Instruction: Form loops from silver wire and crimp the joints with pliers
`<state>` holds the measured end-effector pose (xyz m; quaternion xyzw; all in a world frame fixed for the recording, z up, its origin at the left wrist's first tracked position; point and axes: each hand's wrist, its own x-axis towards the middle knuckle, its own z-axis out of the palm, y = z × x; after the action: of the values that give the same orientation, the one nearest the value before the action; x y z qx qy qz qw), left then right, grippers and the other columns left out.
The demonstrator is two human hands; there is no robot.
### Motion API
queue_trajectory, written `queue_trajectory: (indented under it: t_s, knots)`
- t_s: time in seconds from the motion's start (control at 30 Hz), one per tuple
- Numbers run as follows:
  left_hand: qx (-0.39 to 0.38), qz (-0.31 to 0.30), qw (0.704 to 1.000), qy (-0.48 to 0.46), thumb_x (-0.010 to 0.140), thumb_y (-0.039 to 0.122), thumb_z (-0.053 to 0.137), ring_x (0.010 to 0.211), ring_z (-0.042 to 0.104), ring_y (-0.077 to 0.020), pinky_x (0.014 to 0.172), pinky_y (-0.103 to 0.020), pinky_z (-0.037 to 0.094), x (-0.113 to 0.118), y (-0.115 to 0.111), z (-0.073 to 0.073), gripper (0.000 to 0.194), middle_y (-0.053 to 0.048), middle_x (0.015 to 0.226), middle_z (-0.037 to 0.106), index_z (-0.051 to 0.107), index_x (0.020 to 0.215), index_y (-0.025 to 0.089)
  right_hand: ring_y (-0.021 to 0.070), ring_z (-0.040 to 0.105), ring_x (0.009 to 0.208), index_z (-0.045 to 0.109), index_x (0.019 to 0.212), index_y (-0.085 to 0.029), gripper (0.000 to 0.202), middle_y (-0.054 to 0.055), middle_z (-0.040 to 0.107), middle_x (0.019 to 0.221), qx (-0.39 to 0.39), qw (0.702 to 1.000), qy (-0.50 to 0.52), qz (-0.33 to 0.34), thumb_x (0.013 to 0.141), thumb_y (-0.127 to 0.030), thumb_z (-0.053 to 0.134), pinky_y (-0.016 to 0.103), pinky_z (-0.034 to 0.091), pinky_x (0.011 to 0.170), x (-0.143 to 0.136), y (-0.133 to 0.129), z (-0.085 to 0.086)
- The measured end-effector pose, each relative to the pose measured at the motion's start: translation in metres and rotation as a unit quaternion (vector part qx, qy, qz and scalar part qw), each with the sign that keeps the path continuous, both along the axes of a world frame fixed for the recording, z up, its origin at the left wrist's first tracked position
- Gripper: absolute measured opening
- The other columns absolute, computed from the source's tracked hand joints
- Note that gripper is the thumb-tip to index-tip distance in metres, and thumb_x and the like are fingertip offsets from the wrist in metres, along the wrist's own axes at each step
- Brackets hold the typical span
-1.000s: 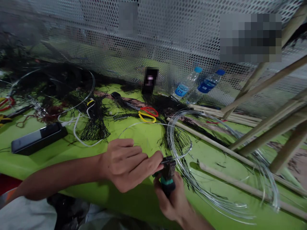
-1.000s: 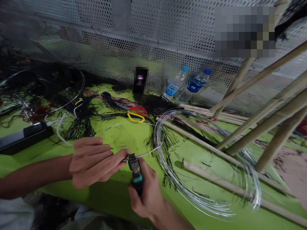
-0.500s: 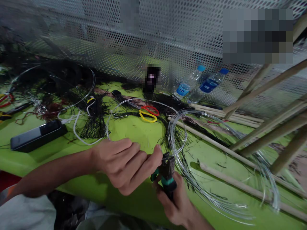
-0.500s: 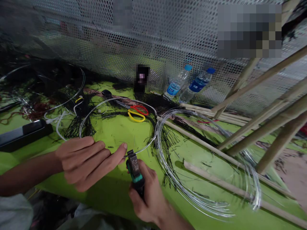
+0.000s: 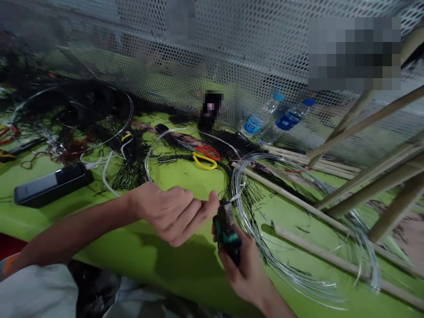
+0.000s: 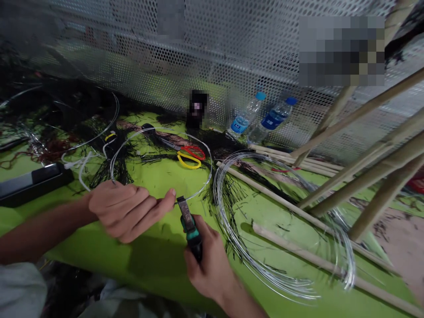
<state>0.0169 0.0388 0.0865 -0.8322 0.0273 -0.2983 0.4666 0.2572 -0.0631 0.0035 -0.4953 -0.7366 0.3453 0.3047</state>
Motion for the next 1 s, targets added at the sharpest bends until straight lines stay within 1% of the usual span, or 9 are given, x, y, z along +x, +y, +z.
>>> queue_trajectory:
  t_s: [0.1,0.2,0.37,0.57,0.63,0.7,0.77,0.87,1.0]
  knots:
    - [0.011,0.001,1.0,0.013,0.091,0.006,0.063,0.038,0.047,0.0024,0.035,-0.005,0.028,0.0,0.006,-0.003,0.023,0.008,0.05,0.046,0.08,0.079,0.014,0.0173,0.058,0.071,0.056,0.102,-0.021,0.028,0.001,0.062,0.084,-0.025,0.999,0.023,0.017,0.075,-0.012,0.052,0.031,0.045,0.065,0.0,0.003,0.002]
    - [-0.001,-0.024,1.0,0.008,0.088,0.004,0.065,0.033,0.043,0.0024,0.031,-0.005,0.025,0.001,0.005,0.002,0.021,0.009,0.047,0.043,0.081,0.08,0.014,0.0187,0.062,0.082,0.056,0.102,-0.022,0.027,0.002,0.065,0.093,-0.044,0.996,0.061,0.042,0.076,-0.013,0.052,0.031,0.048,0.072,0.001,0.003,0.002]
    - [-0.138,-0.042,0.99,0.001,0.091,0.01,0.066,0.034,0.045,0.002,0.029,-0.004,0.025,0.0,-0.001,0.01,0.016,0.009,0.048,0.045,0.081,0.093,0.016,0.0192,0.061,0.08,0.056,0.104,-0.022,0.029,0.002,0.063,0.091,-0.014,0.997,0.059,0.051,0.076,-0.014,0.053,0.032,0.046,0.072,0.001,0.001,0.001]
    - [-0.334,0.039,0.939,0.074,0.098,0.015,0.055,0.035,0.049,0.0034,0.032,-0.001,0.024,-0.001,0.0,0.005,0.025,0.01,0.05,0.044,0.08,0.095,0.019,0.0163,0.053,0.068,0.055,0.098,-0.022,0.026,-0.001,0.058,0.081,-0.022,0.999,0.035,0.026,0.074,-0.012,0.052,0.031,0.042,0.064,-0.002,0.001,0.001]
    - [-0.305,0.008,0.95,0.062,0.098,0.014,0.056,0.035,0.048,0.0029,0.032,-0.001,0.025,-0.001,0.002,0.002,0.026,0.009,0.05,0.047,0.08,0.092,0.016,0.0156,0.052,0.065,0.056,0.1,-0.022,0.028,-0.001,0.057,0.08,-0.027,0.999,0.029,0.015,0.074,-0.011,0.052,0.03,0.042,0.063,-0.001,0.001,0.001]
    - [-0.219,-0.027,0.974,0.044,0.098,0.011,0.056,0.034,0.046,0.003,0.032,-0.002,0.027,-0.001,0.006,-0.002,0.026,0.009,0.049,0.049,0.08,0.089,0.013,0.0159,0.055,0.067,0.056,0.102,-0.022,0.029,-0.001,0.058,0.08,-0.032,0.999,0.016,0.0,0.076,-0.01,0.052,0.03,0.043,0.063,0.0,0.003,0.0]
    - [-0.151,-0.015,0.988,0.037,0.098,0.009,0.055,0.035,0.047,0.0026,0.035,-0.003,0.029,-0.001,0.01,-0.006,0.026,0.008,0.049,0.049,0.08,0.091,0.011,0.016,0.056,0.068,0.056,0.102,-0.022,0.027,-0.001,0.06,0.081,-0.047,0.999,0.002,-0.01,0.078,-0.01,0.052,0.029,0.044,0.063,0.001,0.007,-0.002]
    - [-0.119,0.031,0.992,0.037,0.099,0.009,0.056,0.038,0.048,0.0016,0.037,-0.006,0.031,-0.002,0.014,-0.01,0.023,0.008,0.051,0.05,0.079,0.097,0.009,0.0166,0.061,0.073,0.057,0.103,-0.022,0.026,0.0,0.065,0.085,-0.076,0.997,0.005,0.0,0.08,-0.009,0.052,0.029,0.047,0.068,0.003,0.014,-0.002]
    - [-0.09,0.008,0.996,0.005,0.095,0.011,0.064,0.037,0.045,0.0008,0.032,-0.008,0.026,-0.003,0.008,-0.007,0.018,0.008,0.05,0.048,0.08,0.087,0.016,0.0202,0.066,0.087,0.058,0.111,-0.021,0.033,0.004,0.068,0.098,-0.038,0.998,0.035,0.019,0.08,-0.011,0.055,0.032,0.052,0.078,0.004,0.016,-0.003]
